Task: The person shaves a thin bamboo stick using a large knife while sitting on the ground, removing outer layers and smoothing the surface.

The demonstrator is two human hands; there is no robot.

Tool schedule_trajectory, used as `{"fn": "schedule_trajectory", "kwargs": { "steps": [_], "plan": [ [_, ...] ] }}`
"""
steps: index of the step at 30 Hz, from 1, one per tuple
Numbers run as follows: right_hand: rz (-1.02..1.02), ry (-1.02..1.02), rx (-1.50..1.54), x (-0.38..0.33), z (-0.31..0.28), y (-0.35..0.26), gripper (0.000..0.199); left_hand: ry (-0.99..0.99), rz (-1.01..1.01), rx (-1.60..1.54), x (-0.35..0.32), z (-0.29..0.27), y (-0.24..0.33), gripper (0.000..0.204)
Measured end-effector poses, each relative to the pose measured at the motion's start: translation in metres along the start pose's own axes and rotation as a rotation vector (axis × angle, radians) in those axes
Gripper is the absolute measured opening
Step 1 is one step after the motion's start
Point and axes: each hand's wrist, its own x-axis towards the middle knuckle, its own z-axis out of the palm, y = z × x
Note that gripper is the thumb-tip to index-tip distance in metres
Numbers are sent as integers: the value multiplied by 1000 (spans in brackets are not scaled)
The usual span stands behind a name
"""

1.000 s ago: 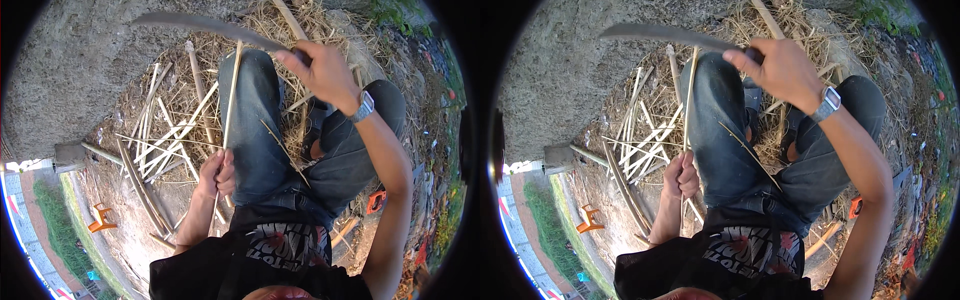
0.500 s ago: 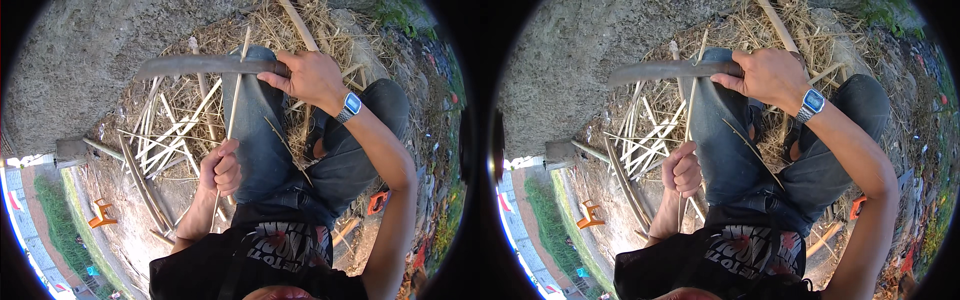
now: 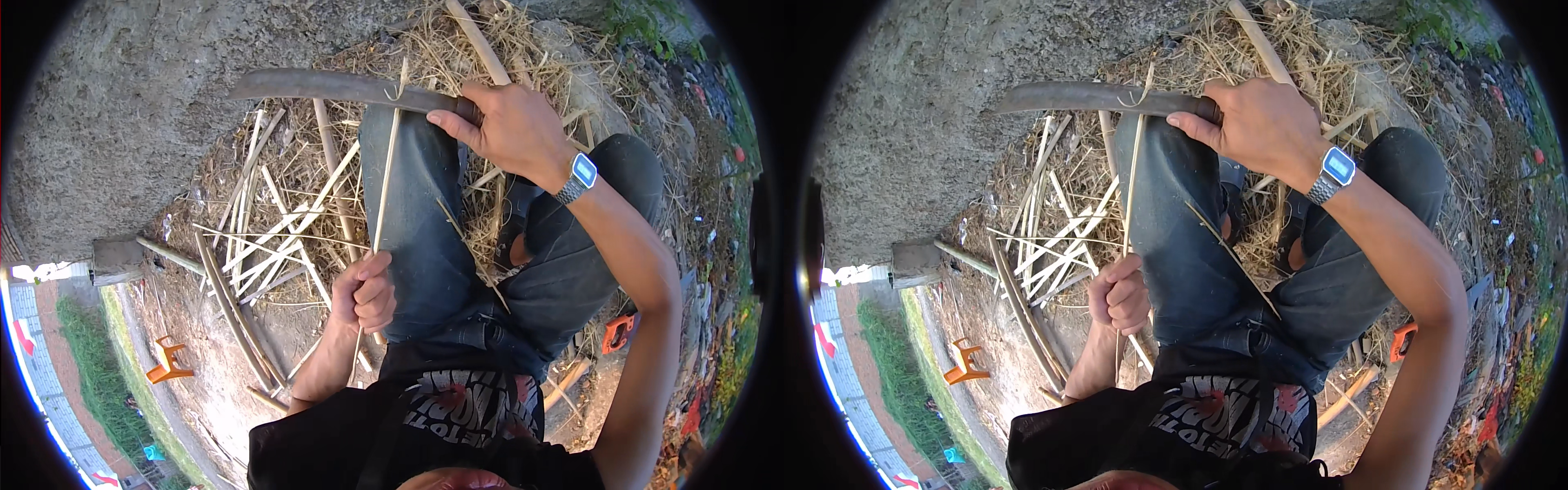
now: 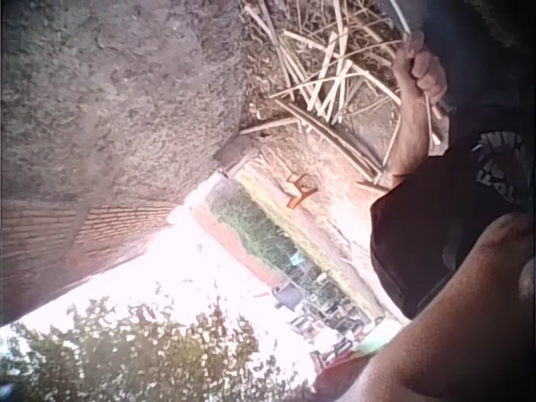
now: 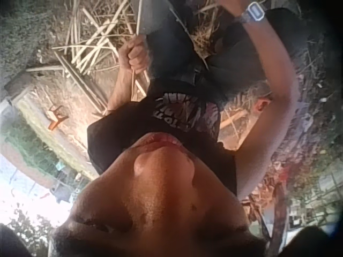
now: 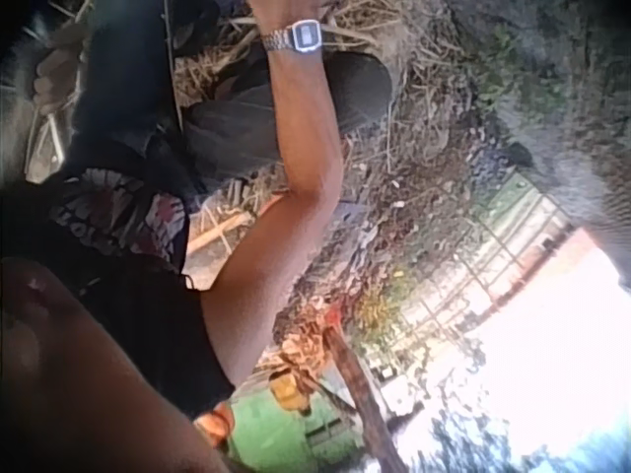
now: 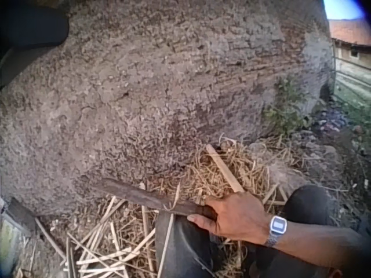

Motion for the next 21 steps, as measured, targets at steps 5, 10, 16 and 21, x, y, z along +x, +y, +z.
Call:
{"fn": "schedule_trajectory", "kwargs": {
  "steps": [5,10,16,21],
  "plan": [
    [-119,95,-102,-5,8,25,68,22,-26,-24,-8,2,-8,18],
    [-158,214,-143,6,18,37,70,44,-17,24,8,14,-5,26],
    [428,-307,725,11,-7,10,83,47,25,36,10,19,-9,29],
    [29,10,159,-5,1,-9,70,320,-17,483,21,17,2,29]
  ]
}}
